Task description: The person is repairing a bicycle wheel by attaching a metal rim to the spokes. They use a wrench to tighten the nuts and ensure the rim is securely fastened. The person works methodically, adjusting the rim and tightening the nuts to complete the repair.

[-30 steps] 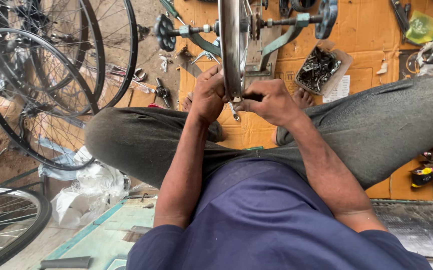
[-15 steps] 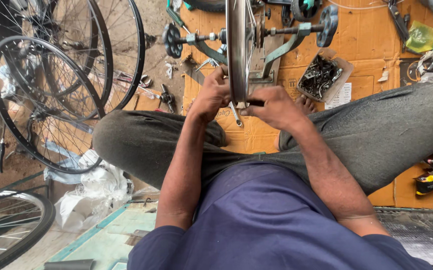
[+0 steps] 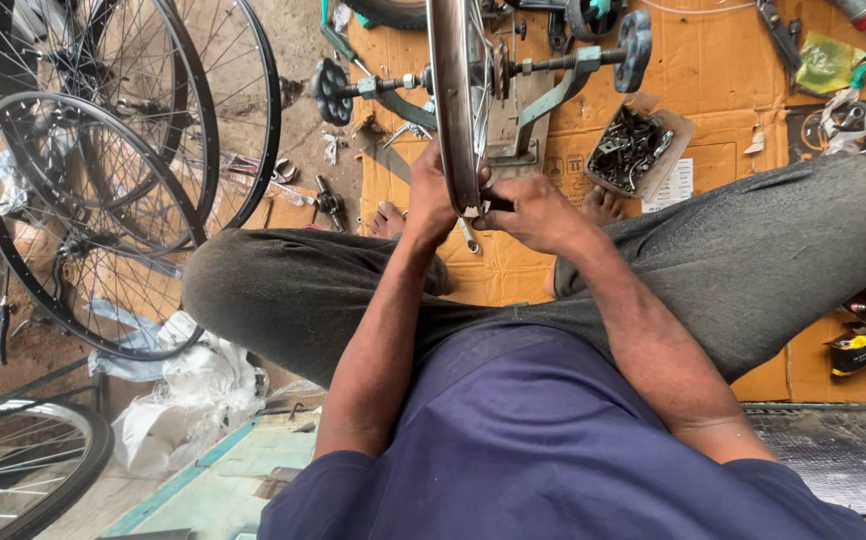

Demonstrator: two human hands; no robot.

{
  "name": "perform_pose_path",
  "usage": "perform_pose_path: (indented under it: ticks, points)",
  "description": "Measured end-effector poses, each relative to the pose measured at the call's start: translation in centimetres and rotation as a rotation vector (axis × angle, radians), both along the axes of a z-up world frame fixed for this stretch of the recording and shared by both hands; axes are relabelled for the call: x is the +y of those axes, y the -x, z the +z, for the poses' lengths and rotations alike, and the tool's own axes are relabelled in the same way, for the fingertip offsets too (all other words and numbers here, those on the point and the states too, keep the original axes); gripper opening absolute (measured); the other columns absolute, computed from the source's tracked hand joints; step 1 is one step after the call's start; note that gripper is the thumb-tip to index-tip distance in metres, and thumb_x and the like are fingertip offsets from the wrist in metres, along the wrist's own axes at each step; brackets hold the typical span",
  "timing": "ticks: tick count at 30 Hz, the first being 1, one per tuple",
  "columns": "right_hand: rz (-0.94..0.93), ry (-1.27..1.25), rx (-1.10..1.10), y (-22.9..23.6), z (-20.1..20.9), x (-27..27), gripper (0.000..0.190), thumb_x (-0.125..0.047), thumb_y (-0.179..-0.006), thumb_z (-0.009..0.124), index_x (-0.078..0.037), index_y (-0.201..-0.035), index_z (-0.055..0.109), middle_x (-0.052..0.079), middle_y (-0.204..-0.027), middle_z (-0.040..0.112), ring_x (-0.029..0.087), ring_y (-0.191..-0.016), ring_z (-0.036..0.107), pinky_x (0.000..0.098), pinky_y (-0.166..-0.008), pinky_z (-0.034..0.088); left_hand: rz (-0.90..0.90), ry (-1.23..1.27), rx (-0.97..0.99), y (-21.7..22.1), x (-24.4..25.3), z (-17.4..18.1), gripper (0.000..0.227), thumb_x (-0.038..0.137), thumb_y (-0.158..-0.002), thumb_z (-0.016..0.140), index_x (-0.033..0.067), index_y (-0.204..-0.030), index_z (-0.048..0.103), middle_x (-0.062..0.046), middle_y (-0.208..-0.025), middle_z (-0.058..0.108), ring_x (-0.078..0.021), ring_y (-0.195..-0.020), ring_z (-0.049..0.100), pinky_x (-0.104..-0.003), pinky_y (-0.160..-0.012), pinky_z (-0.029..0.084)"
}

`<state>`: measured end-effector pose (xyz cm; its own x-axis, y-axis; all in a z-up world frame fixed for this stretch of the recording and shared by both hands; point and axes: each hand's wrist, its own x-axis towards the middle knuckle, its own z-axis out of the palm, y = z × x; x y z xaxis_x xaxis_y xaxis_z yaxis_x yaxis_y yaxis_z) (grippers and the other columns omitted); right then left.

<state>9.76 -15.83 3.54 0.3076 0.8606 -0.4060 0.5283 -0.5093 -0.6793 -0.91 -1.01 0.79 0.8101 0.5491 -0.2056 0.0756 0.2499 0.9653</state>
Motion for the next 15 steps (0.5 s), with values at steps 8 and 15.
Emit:
perform_pose_path:
  ticks: [8, 15]
  points:
    - [-0.011, -0.234, 0.131, -0.2, 3.3, -0.4, 0.041, -0.041, -0.082, 0.081, -0.013, -0.112, 0.076, 0.009, -0.102, 0.076, 0.022, -0.094, 0.07, 0.0403, -0.082, 0.056, -0.257, 0.521, -0.141, 2.4, 2.8, 2.6, 0.037, 0.002, -0.083, 0.076, -0.0008, -0.119, 0.069, -0.012, -0.105, 0.077, -0.0108, -0.069, 0.065, -0.023, -0.055, 0.048]
    - [-0.103, -0.149, 0.073, -0.3, -0.5, 0.4, 0.024, -0.022, -0.095, 0.072, -0.008, -0.115, 0.067, 0.013, -0.097, 0.072, 0.025, -0.091, 0.071, 0.0421, -0.084, 0.056, -0.156, -0.542, 0.372, -0.5, 2.3, 0.9, 0.044, 0.039, -0.076, 0.092, 0.0032, -0.093, 0.073, -0.014, -0.083, 0.077, -0.0276, -0.077, 0.073, -0.041, -0.07, 0.056]
